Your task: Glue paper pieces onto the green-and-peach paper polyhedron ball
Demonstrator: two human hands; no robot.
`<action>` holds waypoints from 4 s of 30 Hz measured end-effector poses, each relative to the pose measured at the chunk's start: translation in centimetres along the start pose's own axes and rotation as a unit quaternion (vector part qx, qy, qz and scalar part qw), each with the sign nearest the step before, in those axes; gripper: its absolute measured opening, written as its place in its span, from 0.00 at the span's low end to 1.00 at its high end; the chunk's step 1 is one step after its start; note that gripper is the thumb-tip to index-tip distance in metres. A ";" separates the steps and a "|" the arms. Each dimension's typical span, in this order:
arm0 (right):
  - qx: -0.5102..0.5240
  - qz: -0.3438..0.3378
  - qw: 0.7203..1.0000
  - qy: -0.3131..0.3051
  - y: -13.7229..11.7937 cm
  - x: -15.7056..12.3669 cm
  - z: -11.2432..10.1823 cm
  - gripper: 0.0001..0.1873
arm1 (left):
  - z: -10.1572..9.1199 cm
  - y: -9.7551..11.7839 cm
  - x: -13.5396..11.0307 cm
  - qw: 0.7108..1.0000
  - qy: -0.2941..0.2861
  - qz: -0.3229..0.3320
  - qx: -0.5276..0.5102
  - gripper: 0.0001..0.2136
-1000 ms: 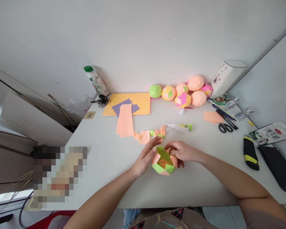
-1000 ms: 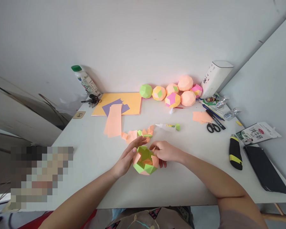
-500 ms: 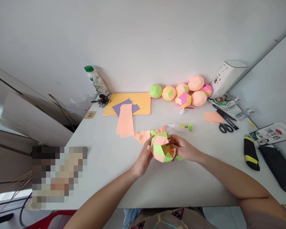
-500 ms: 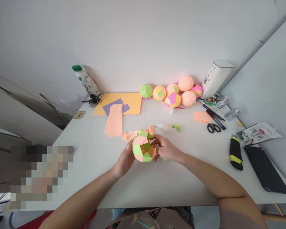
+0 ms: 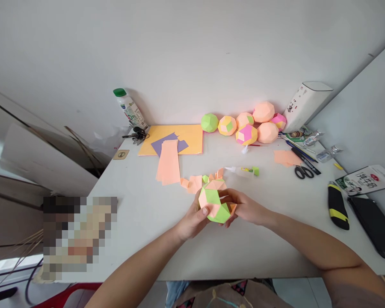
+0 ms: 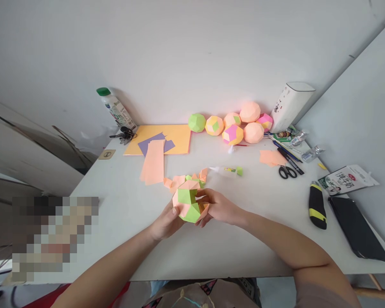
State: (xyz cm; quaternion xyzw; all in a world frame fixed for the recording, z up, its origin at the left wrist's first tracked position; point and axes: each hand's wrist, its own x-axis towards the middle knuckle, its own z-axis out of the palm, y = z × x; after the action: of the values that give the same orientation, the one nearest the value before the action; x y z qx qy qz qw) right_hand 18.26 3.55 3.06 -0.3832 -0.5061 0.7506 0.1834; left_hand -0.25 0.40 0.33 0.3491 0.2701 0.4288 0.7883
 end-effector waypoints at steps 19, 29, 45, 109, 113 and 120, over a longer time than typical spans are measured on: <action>-0.648 -0.071 0.707 0.274 -2.2 0.4 -9.7 0.23 | -2.6 -0.5 1.4 0.990 0.027 -0.013 -0.138 0.27; -0.554 -0.117 0.757 0.327 -1.3 1.6 -11.0 0.19 | -3.3 -0.6 2.2 0.987 0.013 -0.023 -0.159 0.27; -0.103 -0.337 0.928 0.118 -4.3 -3.9 -2.7 0.13 | -2.5 -0.2 2.3 0.987 -0.077 -0.099 -0.098 0.29; -0.209 -0.400 0.884 0.121 -3.2 -3.4 -1.2 0.18 | -2.1 -0.2 2.2 0.990 -0.074 -0.089 -0.086 0.27; -0.205 -0.398 0.886 0.117 -3.2 -3.4 -1.3 0.18 | -2.0 -0.2 2.1 0.990 -0.068 -0.093 -0.079 0.28; -0.203 -0.403 0.880 0.150 -3.2 -3.2 -1.4 0.17 | -2.0 0.0 2.0 0.990 -0.088 -0.095 -0.050 0.29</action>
State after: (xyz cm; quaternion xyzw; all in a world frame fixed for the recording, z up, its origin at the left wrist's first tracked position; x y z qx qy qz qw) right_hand 21.00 3.63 6.88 -0.2834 -0.7241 0.4263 0.4622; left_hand -0.75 2.77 -1.13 0.3183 0.2102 0.3329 0.8624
